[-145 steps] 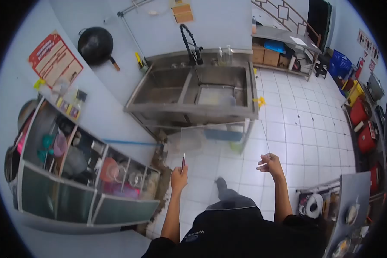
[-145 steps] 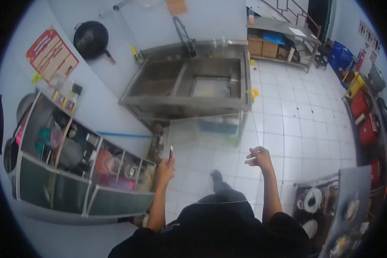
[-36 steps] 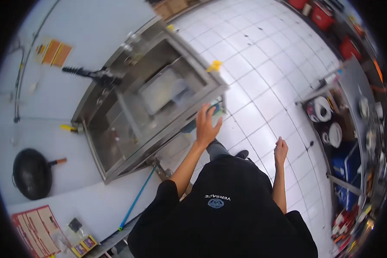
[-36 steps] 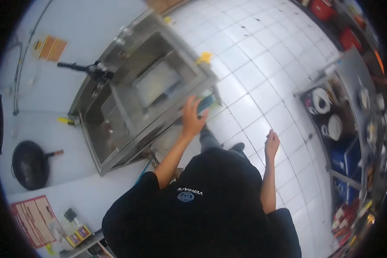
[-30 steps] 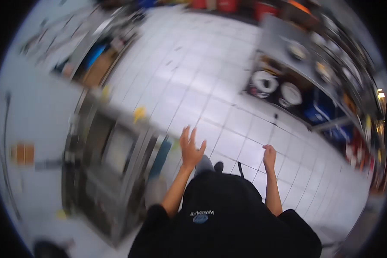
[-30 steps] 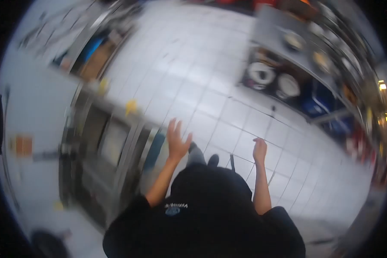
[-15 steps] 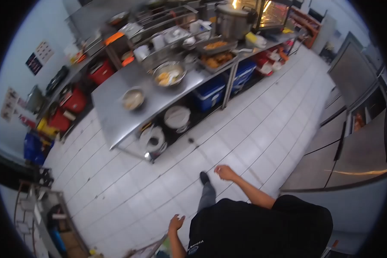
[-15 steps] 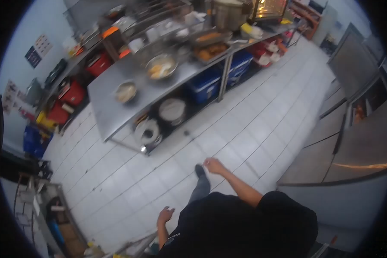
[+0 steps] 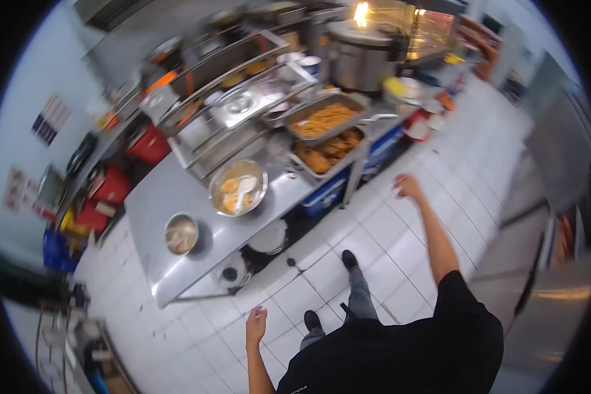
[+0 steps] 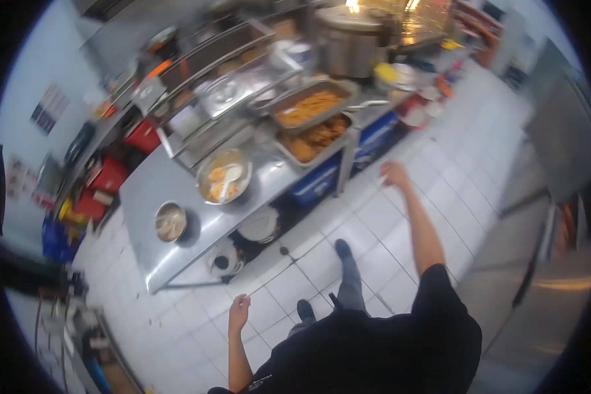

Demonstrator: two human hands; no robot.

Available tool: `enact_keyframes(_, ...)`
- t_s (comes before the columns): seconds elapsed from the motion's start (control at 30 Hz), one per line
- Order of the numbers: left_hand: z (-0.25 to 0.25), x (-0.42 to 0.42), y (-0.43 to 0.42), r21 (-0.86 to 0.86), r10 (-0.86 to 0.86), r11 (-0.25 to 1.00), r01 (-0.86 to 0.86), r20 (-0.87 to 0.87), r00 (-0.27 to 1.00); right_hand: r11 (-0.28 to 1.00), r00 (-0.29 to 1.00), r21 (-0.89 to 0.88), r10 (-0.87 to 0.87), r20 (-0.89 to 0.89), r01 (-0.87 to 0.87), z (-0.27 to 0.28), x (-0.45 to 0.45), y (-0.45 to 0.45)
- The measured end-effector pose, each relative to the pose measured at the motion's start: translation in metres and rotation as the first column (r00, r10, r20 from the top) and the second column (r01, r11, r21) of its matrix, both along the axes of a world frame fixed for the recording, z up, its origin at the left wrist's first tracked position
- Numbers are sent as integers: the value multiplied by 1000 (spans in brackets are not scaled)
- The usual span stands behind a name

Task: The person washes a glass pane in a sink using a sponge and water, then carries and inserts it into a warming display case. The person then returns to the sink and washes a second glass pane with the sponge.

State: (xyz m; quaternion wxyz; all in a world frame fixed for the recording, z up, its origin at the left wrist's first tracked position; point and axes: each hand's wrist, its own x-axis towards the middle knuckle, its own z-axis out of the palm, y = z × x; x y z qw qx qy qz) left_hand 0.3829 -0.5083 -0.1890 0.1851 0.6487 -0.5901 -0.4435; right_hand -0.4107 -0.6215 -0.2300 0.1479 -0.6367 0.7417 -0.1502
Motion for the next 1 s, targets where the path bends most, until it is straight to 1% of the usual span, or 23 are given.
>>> enact_keyframes(0.07, -41, 29, 57, 118, 233, 963, -242, 86, 969, 994, 888, -87, 23, -459, -71, -3, -120, -120)
enact_keyframes(0.13, -67, 40, 140, 215, 550, 789, -575, 168, 818, 923, 702, -275, -7, -712, -271, -8, -249, -219)
enact_keyframes(0.17, -68, 43, 189, 354, 494, 708, -612, 372, 786, 861, 586, -358, -90, -805, -360, 4, -296, -265)
enact_keyframes(0.23, -36, 14, 277, 625, 228, 429, -652, 624, 748, 955, 749, -257, -61, -660, -148, 9, -365, -344)
enact_keyframes(0.27, -1, -27, 287, 674, 373, 261, -691, 590, 716, 913, 776, -365, -94, -624, -182, -2, -396, -371)
enact_keyframes(0.3, 31, -72, 309, 728, 509, 90, -680, 553, 660, 943, 761, -276, -39, -647, -186, -4, -406, -381)
enact_keyframes(0.33, 47, -108, 319, 761, 511, -11, -648, 561, 651, 964, 747, -185, 19, -664, -189, -4, -413, -389)
enact_keyframes(0.37, 59, -133, 319, 789, 513, -97, -607, 562, 649, 943, 925, -330, -160, -343, 41, -12, -415, -400)
enact_keyframes(0.4, 64, -152, 323, 808, 515, -180, -561, 564, 646, 991, 719, 80, 132, -682, -106, -10, -413, -404)
enact_keyframes(0.43, 66, -167, 319, 844, 520, -126, -521, 503, 690, 996, 799, -5, 66, -598, -87, -21, -412, -408)
enact_keyframes(0.5, 45, -183, 321, 902, 514, -2, -431, 371, 774, 978, 852, -204, -75, -518, -37, -26, -406, -402)
enact_keyframes(0.53, 31, -180, 320, 942, 417, 170, -291, 198, 887, 982, 790, -179, -58, -610, -67, -17, -398, -398)
enact_keyframes(0.57, 16, -172, 316, 886, 154, 461, -40, -35, 987, 990, 788, -137, -57, -613, -35, -23, -411, -399)
enact_keyframes(0.6, 0, -161, 312, 747, -56, 658, 97, -80, 995, 930, 710, -175, 117, -694, -323, -20, -426, -389)
enact_keyframes(0.63, -25, -150, 316, 508, -251, 849, 148, 139, 958, 947, 774, -236, 21, -633, -219, -13, -418, -380)
enact_keyframes(0.67, -26, -140, 307, 571, 173, 812, -123, -34, 984, 953, 771, -272, -71, -632, -135, -5, -407, -367)
enact_keyframes(0.7, -25, -134, 292, 541, 319, 800, -260, -16, 948, 932, 761, -293, -28, -648, -214, 7, -403, -352)
enact_keyframes(0.73, 7, -145, 237, 745, 824, 229, -626, 194, 532, 905, 829, -378, -53, -556, -195, 17, -386, -336)
enact_keyframes(0.77, 13, -137, 228, 673, 806, 329, -663, 167, 568, 921, 799, -370, -129, -587, -123, 28, -363, -313)
enact_keyframes(0.8, 32, -138, 213, 582, 852, 328, -744, 159, 499, 857, 812, -495, -186, -553, -141, 22, -358, -293)
enact_keyframes(0.83, 35, -131, 213, 556, 893, 284, -781, 143, 427, 745, 723, -584, -205, -660, -323, 20, -353, -274)
enact_keyframes(0.87, 34, -124, 222, 533, 927, 243, -811, 118, 355, 818, 605, -512, -274, -747, -262, 40, -316, -245)
enact_keyframes(1.0, -22, -110, 307, 563, 914, 254, -787, 127, 386, 764, 710, -570, -219, -670, -302, 51, -159, -169)
